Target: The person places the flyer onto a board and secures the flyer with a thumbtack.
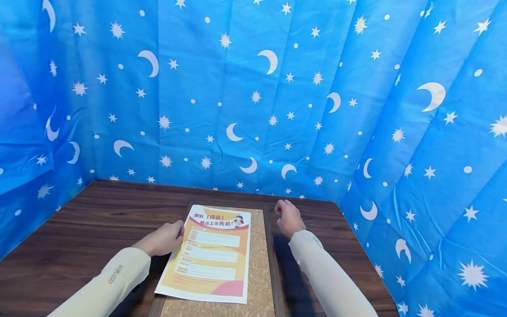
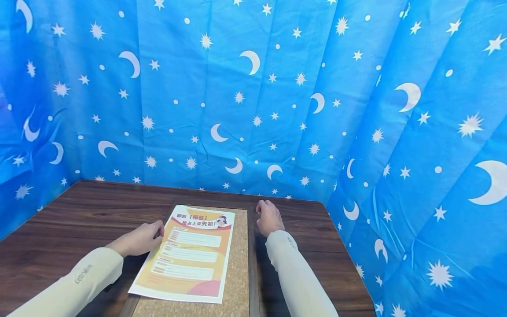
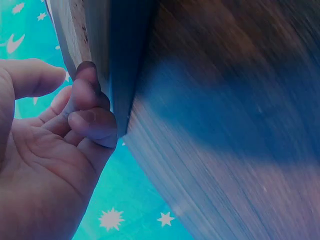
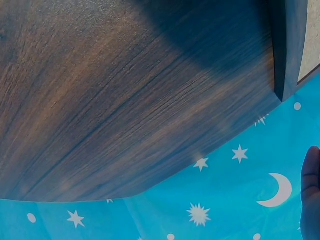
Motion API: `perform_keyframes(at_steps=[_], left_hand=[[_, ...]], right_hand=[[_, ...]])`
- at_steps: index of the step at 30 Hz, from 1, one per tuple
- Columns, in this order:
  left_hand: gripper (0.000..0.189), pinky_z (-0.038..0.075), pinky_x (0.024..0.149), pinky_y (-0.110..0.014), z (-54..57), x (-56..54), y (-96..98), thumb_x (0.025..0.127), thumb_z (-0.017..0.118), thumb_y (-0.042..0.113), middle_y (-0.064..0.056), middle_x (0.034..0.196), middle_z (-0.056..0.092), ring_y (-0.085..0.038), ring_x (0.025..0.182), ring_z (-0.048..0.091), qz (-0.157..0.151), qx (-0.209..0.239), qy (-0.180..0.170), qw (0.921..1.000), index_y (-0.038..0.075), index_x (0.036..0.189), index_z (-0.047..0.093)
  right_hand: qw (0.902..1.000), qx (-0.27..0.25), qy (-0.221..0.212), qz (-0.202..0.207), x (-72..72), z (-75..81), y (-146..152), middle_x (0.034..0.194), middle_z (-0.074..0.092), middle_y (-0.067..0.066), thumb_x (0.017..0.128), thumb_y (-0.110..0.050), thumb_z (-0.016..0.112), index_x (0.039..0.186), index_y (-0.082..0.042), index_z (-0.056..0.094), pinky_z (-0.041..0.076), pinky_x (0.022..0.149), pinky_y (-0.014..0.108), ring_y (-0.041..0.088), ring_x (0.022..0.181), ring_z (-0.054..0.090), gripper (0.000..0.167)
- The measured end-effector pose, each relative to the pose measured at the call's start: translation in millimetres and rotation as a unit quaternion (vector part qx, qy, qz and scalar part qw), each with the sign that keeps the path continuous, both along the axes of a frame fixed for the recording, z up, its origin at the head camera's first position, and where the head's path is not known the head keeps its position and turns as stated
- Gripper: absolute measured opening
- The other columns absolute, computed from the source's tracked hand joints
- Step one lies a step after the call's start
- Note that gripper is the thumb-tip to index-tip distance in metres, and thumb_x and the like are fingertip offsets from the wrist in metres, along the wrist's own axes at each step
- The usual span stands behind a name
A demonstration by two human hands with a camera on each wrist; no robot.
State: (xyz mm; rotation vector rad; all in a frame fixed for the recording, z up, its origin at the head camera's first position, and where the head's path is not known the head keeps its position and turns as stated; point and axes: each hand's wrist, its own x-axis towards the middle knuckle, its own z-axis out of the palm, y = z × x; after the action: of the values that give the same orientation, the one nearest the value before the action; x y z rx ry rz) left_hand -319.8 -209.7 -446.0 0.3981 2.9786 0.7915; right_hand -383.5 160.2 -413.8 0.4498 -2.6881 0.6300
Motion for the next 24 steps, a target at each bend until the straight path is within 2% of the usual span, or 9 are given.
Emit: perform_keyframes(at_steps=[4,10,19,24], left_hand=[[0.004,0.035,0.05,-0.03,0.0,2.2,6.9,0.091,0.05,0.004,-0.005,0.067,0.047,-0.016,0.054,0.043,-0.011,0.004,0.001,0.9999,0.004,0.089,0.047],[0.007,0.035,0.049,-0.029,-2.9,2.1,15.4,0.09,0.05,0.002,-0.004,0.066,0.046,-0.015,0.053,0.043,-0.021,0.002,0.001,0.9998,0.007,0.087,0.047],[0.009,0.034,0.05,-0.028,-3.5,3.7,22.9,0.09,0.047,-0.002,-0.001,0.064,0.045,-0.013,0.052,0.04,-0.066,-0.009,0.013,0.9977,0.007,0.087,0.048],[0.01,0.035,0.052,-0.029,-5.9,4.5,25.5,0.089,0.05,-0.002,0.0,0.065,0.045,-0.013,0.054,0.041,-0.067,-0.025,0.025,0.9971,0.008,0.087,0.048]], right_hand=[[1.0,0.003,0.0,0.005,-0.3,-0.6,-1,0.085,0.052,0.002,0.076,0.014,0.058,0.089,-0.01,0.057,0.045,0.069,0.035,0.019,0.073,0.05,0.027],[0.9999,0.002,-0.015,0.006,0.4,-5.5,2,0.083,0.049,-0.001,0.077,0.014,0.059,0.088,-0.013,0.056,0.046,0.069,0.034,0.017,0.073,0.049,0.029],[1.0,0.009,-0.003,-0.001,-1.0,-11.8,-2,0.083,0.051,-0.001,0.076,0.013,0.063,0.087,-0.013,0.057,0.048,0.07,0.035,0.018,0.074,0.052,0.028],[0.9999,0.003,-0.011,0.002,-2.1,-20.8,-7,0.084,0.052,-0.001,0.077,0.013,0.065,0.091,-0.011,0.059,0.05,0.074,0.035,0.018,0.077,0.054,0.028]])
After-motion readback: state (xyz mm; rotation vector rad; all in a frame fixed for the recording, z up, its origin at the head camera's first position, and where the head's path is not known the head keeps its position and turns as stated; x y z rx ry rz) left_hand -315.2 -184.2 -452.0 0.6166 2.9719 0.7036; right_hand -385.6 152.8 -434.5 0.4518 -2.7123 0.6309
